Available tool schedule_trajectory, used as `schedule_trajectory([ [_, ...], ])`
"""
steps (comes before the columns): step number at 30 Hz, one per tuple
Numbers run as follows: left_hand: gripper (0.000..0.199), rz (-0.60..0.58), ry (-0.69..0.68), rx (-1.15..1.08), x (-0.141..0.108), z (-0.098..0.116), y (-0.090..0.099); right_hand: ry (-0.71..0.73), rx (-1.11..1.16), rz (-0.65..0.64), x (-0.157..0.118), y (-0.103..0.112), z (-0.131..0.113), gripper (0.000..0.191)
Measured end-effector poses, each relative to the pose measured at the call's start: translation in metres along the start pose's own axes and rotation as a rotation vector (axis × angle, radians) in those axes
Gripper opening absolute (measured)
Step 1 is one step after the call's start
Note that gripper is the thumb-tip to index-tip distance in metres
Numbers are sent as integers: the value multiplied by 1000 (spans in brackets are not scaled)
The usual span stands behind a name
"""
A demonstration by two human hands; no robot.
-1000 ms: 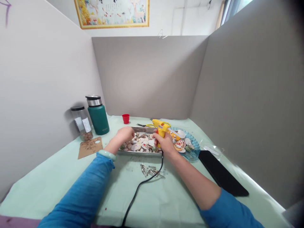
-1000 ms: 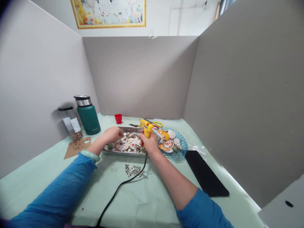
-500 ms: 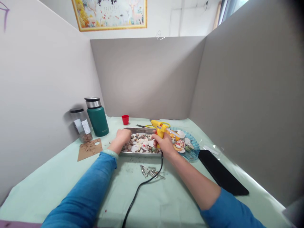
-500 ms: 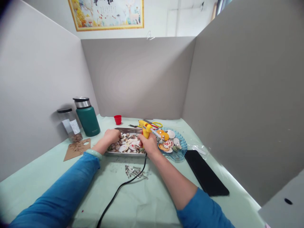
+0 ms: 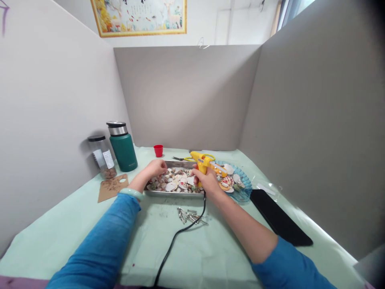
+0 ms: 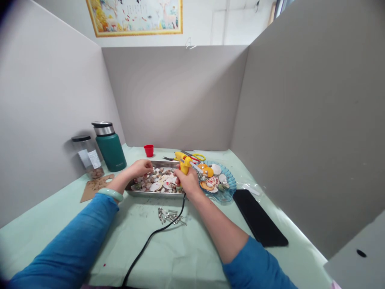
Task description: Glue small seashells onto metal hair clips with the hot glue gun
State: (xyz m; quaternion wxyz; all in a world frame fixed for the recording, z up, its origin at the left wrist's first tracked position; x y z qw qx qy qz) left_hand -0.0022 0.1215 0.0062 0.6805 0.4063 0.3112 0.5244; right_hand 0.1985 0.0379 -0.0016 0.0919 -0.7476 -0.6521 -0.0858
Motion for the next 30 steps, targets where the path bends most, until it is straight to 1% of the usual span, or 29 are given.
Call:
schedule_trajectory([
  [2,29,-105,-18,-158,-5,6,-7,6,3,-7,1,0,0,28],
  [4,39,-230,-53,-253,-14,20,-18,11,2,-17,1,-1,0,28],
  [5,40,-279,-71,-273,-18,28,-23,11,1,-20,2,-1,0,29],
  [7,36,-368,-116,-261,-26,44,-37,7,-2,-21,2,-1,0,30],
  [8,34,-424,-113,-221,-30,49,-47,4,-3,-19,2,-1,0,30],
  [9,32,-446,-98,-162,-31,49,-54,0,-4,-18,2,-1,1,30],
  [10,29,-441,-72,-88,-30,47,-59,-1,-4,-15,1,-1,0,29],
  [12,23,-372,-53,54,-23,39,-60,4,-7,-15,1,-1,0,28],
  [13,21,-310,-93,106,-18,38,-56,8,-7,-16,1,-1,-1,27],
  [14,19,-206,-117,173,-13,35,-47,12,-6,-18,1,-1,-2,27],
  [15,17,-62,-125,235,-9,32,-31,13,-7,-20,0,-2,-2,27],
  [16,18,39,-109,268,-6,26,-19,9,-11,-20,0,-2,-2,27],
  [17,20,82,-68,278,-5,18,-10,4,-14,-19,0,-1,-1,27],
  [19,21,72,-62,264,-4,13,-2,3,-13,-21,1,-1,0,27],
  [21,20,2,-78,216,-7,14,-1,5,-6,-29,1,-2,1,28],
  [24,17,-223,-14,122,-17,12,-14,15,-1,-37,3,-2,2,27],
  [27,21,-328,33,160,-27,11,-21,22,1,-31,3,-2,2,26],
  [30,25,-417,110,185,-37,8,-32,19,0,-30,3,-2,2,26],
])
Point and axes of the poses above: each hand's wrist, its own x-axis towards the middle knuckle, its own y-axis out of the back of the hand, z = x × y, the point moved 10 cm from there along x, towards the middle knuckle, and after that the axes turned 9 degrees about -x, right-handed, at the moved point
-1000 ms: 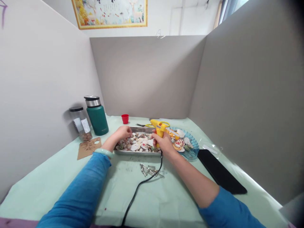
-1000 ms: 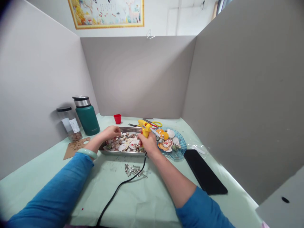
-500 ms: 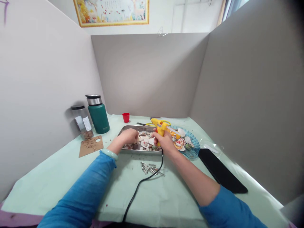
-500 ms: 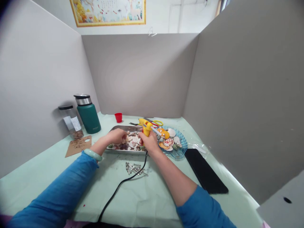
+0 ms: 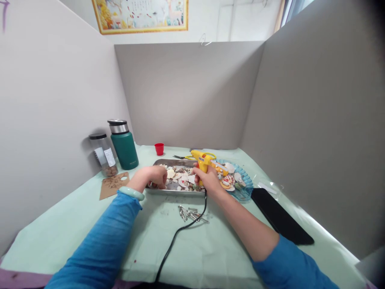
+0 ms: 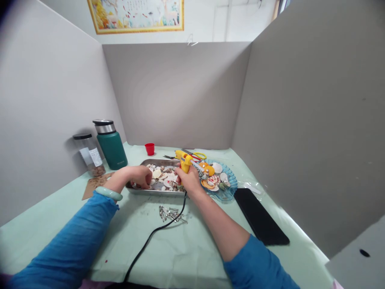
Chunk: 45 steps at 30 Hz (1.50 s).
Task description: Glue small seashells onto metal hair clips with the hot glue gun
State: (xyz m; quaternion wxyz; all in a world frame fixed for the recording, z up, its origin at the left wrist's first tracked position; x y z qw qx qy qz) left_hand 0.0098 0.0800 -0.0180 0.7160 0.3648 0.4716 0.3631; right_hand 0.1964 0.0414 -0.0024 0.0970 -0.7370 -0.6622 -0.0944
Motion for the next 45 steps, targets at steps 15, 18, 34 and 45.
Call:
schedule_trajectory([
  [15,22,352,40,134,-3,-8,49,-7,1,-6,-2,0,-2,28],
  [18,22,302,63,124,-6,-11,46,-18,-11,-7,-3,0,-2,29],
  [34,29,464,-152,164,8,19,42,-25,-22,-14,-2,-1,-1,28],
  [45,14,451,-160,225,19,33,19,-14,-6,-17,-1,-1,2,28],
])
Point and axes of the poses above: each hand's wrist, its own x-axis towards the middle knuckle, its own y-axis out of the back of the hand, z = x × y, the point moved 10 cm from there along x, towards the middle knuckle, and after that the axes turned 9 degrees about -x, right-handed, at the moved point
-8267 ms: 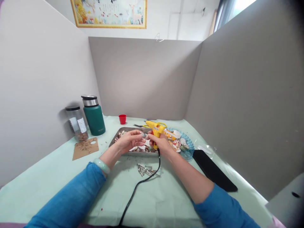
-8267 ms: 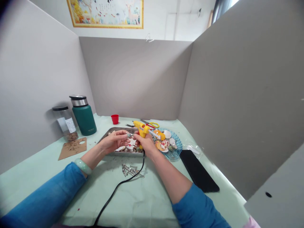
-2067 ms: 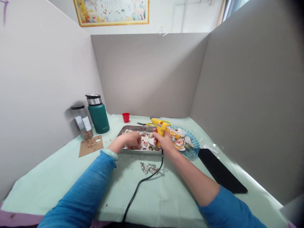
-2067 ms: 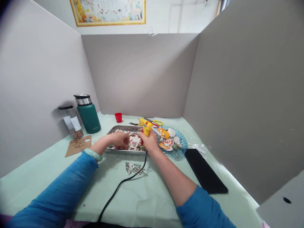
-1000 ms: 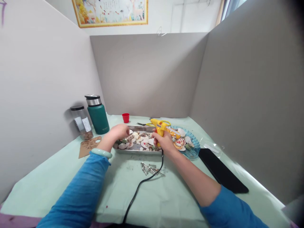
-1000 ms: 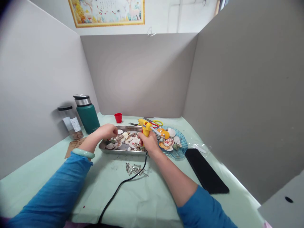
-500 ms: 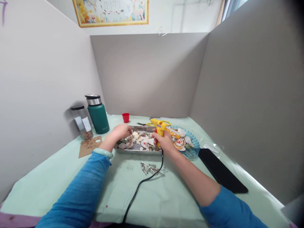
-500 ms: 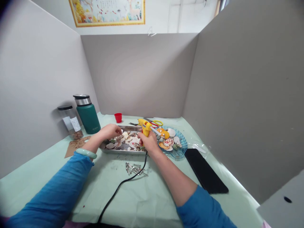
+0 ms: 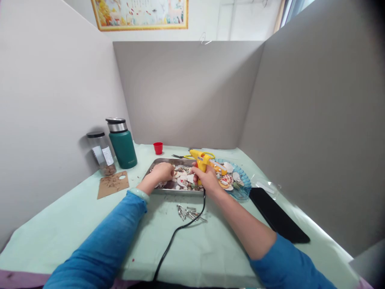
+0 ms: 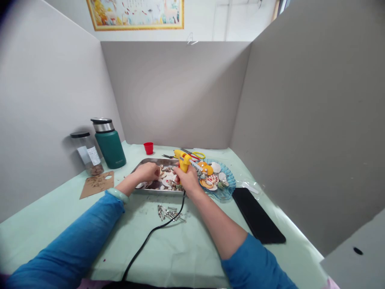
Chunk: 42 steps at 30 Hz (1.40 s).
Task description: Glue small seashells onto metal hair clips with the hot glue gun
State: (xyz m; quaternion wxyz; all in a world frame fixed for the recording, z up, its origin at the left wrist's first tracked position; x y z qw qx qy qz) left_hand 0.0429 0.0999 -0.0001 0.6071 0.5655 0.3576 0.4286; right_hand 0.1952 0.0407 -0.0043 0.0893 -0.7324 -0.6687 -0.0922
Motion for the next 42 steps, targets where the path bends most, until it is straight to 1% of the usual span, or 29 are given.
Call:
schedule_trajectory([
  [2,9,12,7,-85,-1,-2,6,9,8,16,0,1,0,29],
  [3,7,27,19,-174,-1,-4,11,16,10,28,0,2,-1,29],
  [4,6,47,29,-301,-2,-5,16,20,10,39,1,3,-1,29],
  [6,7,68,28,-661,-4,-5,23,23,7,48,1,4,-2,29],
  [8,9,59,-15,-1021,-6,4,26,33,2,43,1,4,-4,29],
  [10,16,10,-66,-1262,-6,19,24,39,-10,40,0,4,-5,30],
  [12,22,-56,-92,-1383,-7,35,17,38,-24,30,1,3,-5,32],
  [14,22,-94,-114,-1460,-7,46,12,33,-29,15,1,3,-4,35],
  [17,23,-113,-146,-1525,-8,54,10,48,-13,-18,1,0,-4,34],
  [19,26,-123,-155,-1494,-8,52,10,57,-2,-42,1,-3,-4,32],
  [20,28,-123,-154,-1441,-7,48,11,54,7,-51,1,-4,-4,31],
  [22,29,-96,-138,-1234,-5,36,12,35,26,-46,0,-4,-4,32],
  [23,28,-57,-114,-1074,-4,27,13,23,33,-34,0,-4,-4,32],
  [24,24,-2,-80,-869,-3,17,16,14,39,-19,-1,-3,-4,32],
  [25,21,28,-45,-633,-2,10,17,10,42,-9,-1,-2,-4,32],
  [26,18,33,-1,-420,-1,4,16,8,42,-4,-1,-2,-4,32],
  [27,16,14,38,-245,-2,0,14,8,42,-2,-1,-2,-4,32],
  [29,16,-50,78,-26,-4,-2,9,8,40,-8,-1,-2,-3,32],
  [31,18,-78,75,73,-8,2,9,9,34,-17,0,-2,-1,32],
  [33,17,-54,90,127,-11,1,15,14,25,-24,1,-2,1,33],
  [37,15,8,146,163,-13,-14,25,23,9,-33,2,-3,3,33],
  [39,16,-4,126,129,-12,-16,23,23,10,-36,2,-3,3,33],
  [42,20,-77,56,118,-11,-5,13,15,23,-38,2,-3,3,33],
])
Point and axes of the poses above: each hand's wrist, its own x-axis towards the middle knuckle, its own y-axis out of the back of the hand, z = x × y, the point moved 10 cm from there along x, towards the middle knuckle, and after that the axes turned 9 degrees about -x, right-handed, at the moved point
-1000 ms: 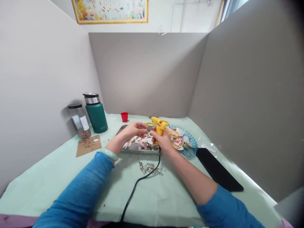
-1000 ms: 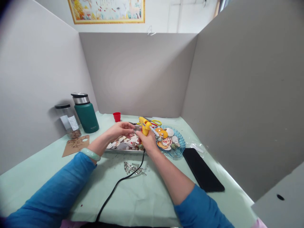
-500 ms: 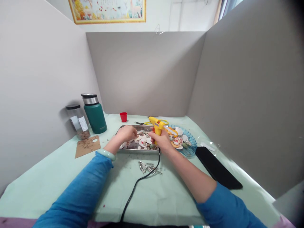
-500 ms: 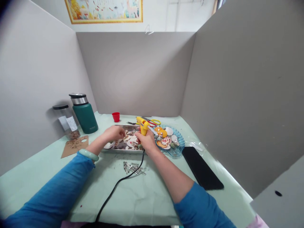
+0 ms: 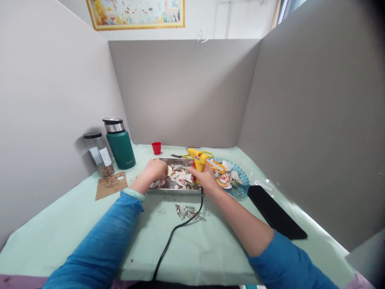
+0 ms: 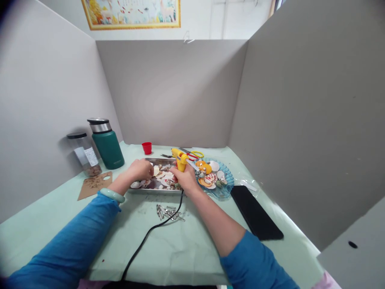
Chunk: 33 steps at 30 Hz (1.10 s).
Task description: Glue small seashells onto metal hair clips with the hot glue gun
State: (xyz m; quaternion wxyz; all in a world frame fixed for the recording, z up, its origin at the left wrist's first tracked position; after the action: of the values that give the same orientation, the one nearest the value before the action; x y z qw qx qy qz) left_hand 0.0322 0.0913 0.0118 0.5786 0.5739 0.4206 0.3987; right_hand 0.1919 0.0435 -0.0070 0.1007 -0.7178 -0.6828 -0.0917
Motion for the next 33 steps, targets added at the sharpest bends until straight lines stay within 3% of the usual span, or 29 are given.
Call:
schedule_trajectory([
  [7,22,-6,-46,114,-3,18,-5,-13,0,2,-2,-1,-4,32],
  [16,21,42,10,103,2,-1,0,1,-17,4,-1,0,-1,30],
  [30,17,86,74,81,12,-8,-12,-9,-9,3,-1,0,-2,30],
  [33,16,98,89,79,11,-10,-7,-3,-8,3,-1,0,-3,30],
])
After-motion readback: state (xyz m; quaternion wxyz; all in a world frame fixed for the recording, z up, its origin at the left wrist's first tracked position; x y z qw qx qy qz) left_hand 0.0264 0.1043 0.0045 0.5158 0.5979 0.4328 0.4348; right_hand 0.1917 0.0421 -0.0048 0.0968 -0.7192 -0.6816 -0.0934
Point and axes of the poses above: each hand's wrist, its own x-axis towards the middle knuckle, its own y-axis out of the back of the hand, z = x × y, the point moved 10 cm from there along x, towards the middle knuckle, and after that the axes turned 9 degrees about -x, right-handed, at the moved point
